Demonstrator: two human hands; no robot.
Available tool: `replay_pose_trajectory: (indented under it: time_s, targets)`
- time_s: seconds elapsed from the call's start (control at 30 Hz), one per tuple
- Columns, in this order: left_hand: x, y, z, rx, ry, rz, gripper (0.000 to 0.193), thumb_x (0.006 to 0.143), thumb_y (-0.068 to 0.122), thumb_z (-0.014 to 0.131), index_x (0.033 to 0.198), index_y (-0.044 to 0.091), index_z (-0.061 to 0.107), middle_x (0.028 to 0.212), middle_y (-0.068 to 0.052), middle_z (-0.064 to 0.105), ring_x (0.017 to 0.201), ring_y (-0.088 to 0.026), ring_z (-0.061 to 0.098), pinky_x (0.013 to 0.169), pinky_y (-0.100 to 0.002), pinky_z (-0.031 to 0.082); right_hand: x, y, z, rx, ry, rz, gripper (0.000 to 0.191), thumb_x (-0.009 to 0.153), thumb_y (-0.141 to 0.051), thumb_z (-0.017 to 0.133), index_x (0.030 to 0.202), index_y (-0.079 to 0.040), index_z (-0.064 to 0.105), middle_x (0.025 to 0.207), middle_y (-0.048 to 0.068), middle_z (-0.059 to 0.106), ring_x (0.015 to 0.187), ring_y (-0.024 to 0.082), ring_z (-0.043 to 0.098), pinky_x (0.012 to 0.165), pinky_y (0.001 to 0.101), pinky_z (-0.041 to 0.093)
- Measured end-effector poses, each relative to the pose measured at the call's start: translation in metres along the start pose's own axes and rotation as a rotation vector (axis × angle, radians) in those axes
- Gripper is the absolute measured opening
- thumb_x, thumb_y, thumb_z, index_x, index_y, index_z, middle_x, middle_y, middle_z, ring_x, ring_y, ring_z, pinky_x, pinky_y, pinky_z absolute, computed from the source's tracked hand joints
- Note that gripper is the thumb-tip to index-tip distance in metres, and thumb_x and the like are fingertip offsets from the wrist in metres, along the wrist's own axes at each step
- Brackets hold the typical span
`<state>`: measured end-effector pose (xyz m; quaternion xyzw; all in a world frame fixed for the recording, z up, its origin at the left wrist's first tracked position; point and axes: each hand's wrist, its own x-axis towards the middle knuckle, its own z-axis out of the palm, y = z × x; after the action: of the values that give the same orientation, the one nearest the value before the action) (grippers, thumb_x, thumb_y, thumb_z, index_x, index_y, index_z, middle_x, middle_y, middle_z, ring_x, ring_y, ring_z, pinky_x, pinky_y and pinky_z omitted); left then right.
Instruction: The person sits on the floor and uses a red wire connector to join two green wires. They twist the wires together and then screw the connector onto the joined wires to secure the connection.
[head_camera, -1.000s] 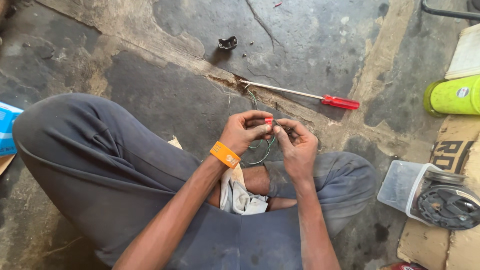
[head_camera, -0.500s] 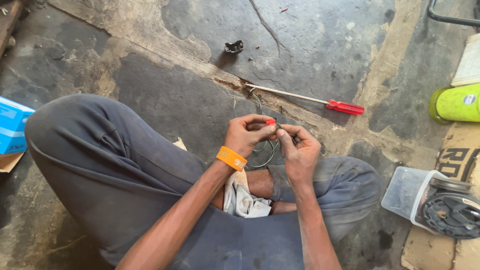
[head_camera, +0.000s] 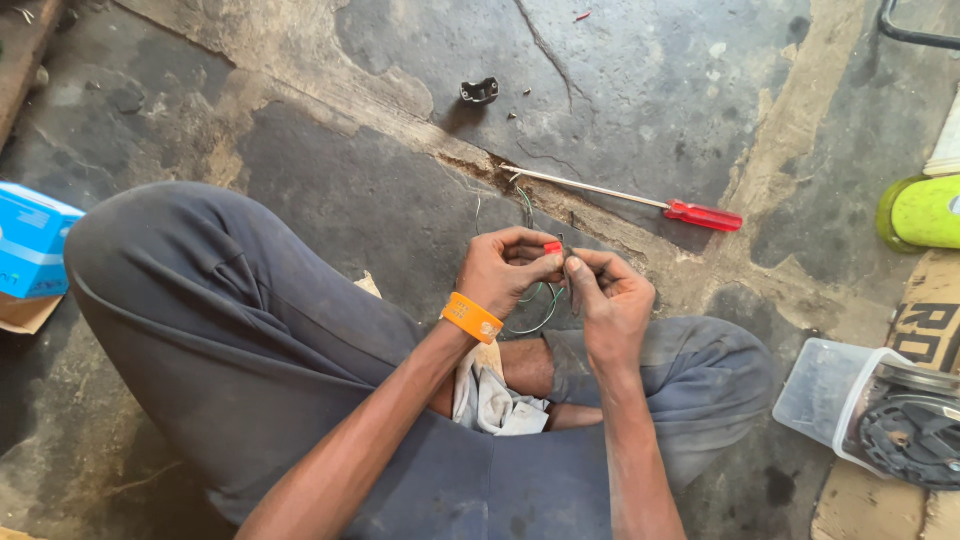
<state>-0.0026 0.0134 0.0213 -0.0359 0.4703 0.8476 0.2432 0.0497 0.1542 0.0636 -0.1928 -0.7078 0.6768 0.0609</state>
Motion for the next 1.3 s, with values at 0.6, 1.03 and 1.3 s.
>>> replay_pose_trajectory:
  time_s: [0.6,1.03,1.3]
  targets:
    - [0.003,0.0,-0.003,-0.09,-0.054,-0.054,0.025,0.088,0.003,0.077,0.11,-0.008,0.071,0.095,-0.014,0.077,0.08,-0.017,0.075,0.076,-0.03,0.064,0.003,0.004,-0.007,0.047,-0.034,0.072,0.013,0.096,-0.001,0.069,0.106,0.005,0.073,0.088,0.007,0.075,0.076,0.008,0.07,0.061,0.0185,0.048]
    - [0.008,0.0,-0.006,-0.085,-0.085,-0.029,0.028,0.089,0.003,0.077,0.114,-0.007,0.071,0.101,-0.014,0.077,0.089,-0.016,0.075,0.081,-0.031,0.064,0.002,0.004,0.001,0.13,0.024,-0.014,0.013,0.099,0.0,0.069,0.109,0.007,0.072,0.093,0.007,0.074,0.076,0.007,0.066,0.064,0.0189,0.049]
    - [0.002,0.004,-0.002,-0.113,-0.025,-0.038,0.026,0.085,0.001,0.079,0.108,-0.008,0.072,0.097,-0.015,0.077,0.084,-0.018,0.076,0.077,-0.031,0.065,0.001,0.002,0.005,0.019,0.039,0.0,0.013,0.096,-0.001,0.068,0.106,0.006,0.072,0.086,0.007,0.074,0.07,0.006,0.066,0.055,0.0186,0.044]
